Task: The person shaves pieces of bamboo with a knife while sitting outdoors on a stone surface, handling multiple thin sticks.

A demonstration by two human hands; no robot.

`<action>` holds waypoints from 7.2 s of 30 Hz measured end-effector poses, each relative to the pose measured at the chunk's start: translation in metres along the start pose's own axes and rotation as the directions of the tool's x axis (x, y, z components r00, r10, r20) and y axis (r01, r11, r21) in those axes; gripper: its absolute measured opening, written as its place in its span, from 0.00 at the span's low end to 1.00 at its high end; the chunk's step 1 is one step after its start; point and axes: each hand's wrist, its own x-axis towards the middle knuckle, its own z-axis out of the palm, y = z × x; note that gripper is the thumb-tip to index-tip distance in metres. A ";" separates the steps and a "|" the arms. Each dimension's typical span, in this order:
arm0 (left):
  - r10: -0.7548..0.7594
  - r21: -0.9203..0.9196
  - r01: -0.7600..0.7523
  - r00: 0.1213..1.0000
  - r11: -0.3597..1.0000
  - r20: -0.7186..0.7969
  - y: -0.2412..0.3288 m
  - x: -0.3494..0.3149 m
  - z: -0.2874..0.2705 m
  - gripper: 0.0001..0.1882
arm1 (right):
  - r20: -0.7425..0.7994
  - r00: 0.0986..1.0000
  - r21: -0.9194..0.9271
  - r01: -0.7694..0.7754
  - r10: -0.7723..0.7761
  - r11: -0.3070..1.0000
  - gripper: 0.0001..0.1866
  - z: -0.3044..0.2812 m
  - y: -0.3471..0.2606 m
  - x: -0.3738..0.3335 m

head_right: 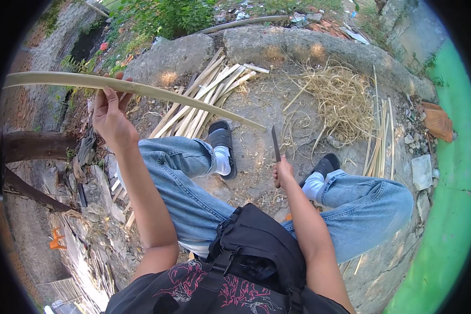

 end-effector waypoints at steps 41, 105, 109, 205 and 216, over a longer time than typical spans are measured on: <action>0.151 0.263 -0.074 0.946 0.962 -0.288 -0.029 -0.012 -0.014 0.18 | 0.032 0.672 -0.327 0.706 -0.740 0.628 0.30 0.031 -0.060 -0.064; -0.127 0.533 -0.132 0.898 0.836 0.421 -0.025 -0.079 0.144 0.13 | 0.075 0.286 0.148 0.944 -0.955 0.294 0.14 0.010 -0.071 -0.236; -0.128 0.515 -0.118 0.900 0.849 0.417 -0.028 -0.077 0.144 0.13 | 0.098 0.340 0.120 0.929 -0.935 0.350 0.14 0.007 -0.075 -0.237; -0.585 0.673 -0.321 0.335 0.666 0.739 -0.085 -0.113 0.129 0.14 | -0.975 0.171 -0.124 0.100 -0.139 0.987 0.42 -0.516 0.161 -0.046; -0.517 0.600 -0.423 0.304 0.679 0.800 -0.096 -0.113 0.128 0.21 | -0.941 0.274 -0.221 -0.056 -0.198 0.974 0.43 -0.535 0.155 -0.014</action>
